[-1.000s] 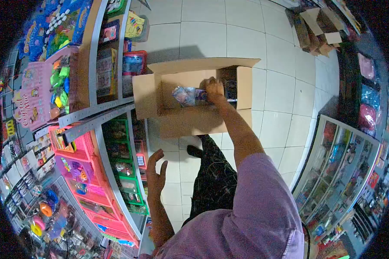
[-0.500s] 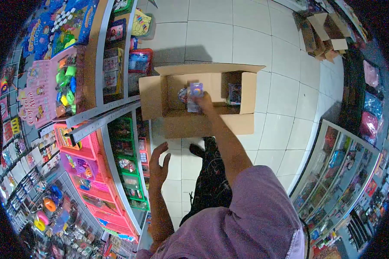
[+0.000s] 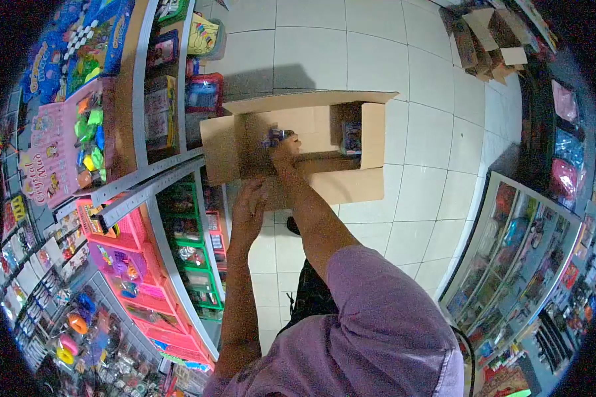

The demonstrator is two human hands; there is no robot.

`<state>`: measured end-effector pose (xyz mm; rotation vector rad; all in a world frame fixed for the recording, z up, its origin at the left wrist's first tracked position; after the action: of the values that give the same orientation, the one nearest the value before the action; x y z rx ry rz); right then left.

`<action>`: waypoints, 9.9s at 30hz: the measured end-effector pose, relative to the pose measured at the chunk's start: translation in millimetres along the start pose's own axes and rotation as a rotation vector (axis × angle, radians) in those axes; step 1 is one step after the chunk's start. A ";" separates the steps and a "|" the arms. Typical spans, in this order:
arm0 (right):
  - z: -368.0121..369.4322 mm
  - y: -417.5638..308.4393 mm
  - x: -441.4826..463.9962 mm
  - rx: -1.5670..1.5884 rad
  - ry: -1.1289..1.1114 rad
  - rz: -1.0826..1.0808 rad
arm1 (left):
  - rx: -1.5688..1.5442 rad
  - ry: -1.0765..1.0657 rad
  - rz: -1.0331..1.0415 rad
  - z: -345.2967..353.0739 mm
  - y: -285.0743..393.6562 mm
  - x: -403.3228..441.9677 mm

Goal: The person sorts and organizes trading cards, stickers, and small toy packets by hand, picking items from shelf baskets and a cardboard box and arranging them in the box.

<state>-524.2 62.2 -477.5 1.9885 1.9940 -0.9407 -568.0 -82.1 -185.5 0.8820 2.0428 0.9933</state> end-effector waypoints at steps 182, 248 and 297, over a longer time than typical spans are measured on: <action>315.4 -117.8 -460.6 0.585 -1.020 -1.191 | -1.587 0.950 -0.291 19.5 -328.1 -367.3; 172.3 -3.6 -403.7 0.097 -1.232 -1.188 | -1.539 0.947 -0.281 19.7 -313.7 -332.4; -116.7 217.8 -243.8 -0.073 -0.690 -0.624 | -1.160 0.417 -0.377 50.8 -163.2 -337.0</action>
<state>-259.1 -99.1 -321.9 0.7888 2.1503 -1.3941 -392.4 -410.4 -250.3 -0.3275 1.4058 1.8864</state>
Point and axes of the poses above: each hand's wrist, its own x-axis towards the middle knuckle, its own z-axis out of the palm, y = z × x, the point moved 8 cm from there along x, towards the middle knuckle, and after that the axes turned 8 degrees about -y, right-handed, at the moved point
